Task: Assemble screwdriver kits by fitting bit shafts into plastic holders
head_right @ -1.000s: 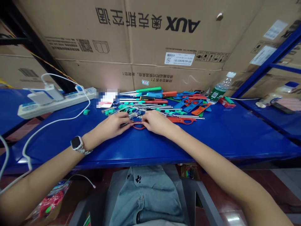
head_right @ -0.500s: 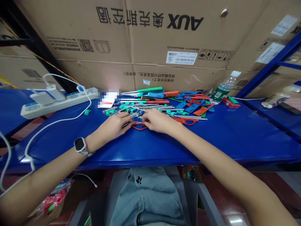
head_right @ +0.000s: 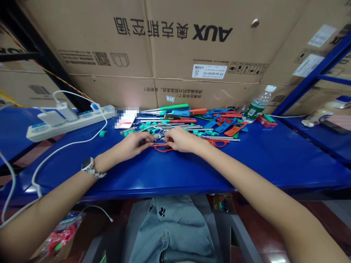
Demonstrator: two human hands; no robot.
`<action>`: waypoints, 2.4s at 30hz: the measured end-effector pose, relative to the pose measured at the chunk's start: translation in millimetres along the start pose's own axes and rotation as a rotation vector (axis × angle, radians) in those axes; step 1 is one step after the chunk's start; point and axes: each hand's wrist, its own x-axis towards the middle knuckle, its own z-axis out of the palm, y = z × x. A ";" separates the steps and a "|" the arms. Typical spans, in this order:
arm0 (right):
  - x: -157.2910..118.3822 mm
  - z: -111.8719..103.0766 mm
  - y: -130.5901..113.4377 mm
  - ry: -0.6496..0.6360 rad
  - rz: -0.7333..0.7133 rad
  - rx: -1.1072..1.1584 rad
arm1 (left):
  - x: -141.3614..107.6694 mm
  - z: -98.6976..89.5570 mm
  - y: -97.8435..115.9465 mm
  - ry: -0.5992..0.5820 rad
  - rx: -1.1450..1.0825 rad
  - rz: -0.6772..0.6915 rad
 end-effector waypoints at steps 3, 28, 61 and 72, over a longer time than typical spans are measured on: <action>2.2 0.5 3.6 -0.004 0.030 0.026 | 3.0 -3.5 -4.2 -0.024 -0.026 0.045; -28.2 10.3 12.6 0.205 -0.128 -0.104 | -11.8 -7.2 3.8 -0.079 0.139 0.028; -14.3 29.5 2.4 0.309 -0.235 -0.004 | -15.1 2.6 5.4 -0.033 0.159 0.077; -15.8 39.2 -17.1 0.409 -0.215 -0.440 | -11.8 2.6 7.5 0.000 0.162 0.093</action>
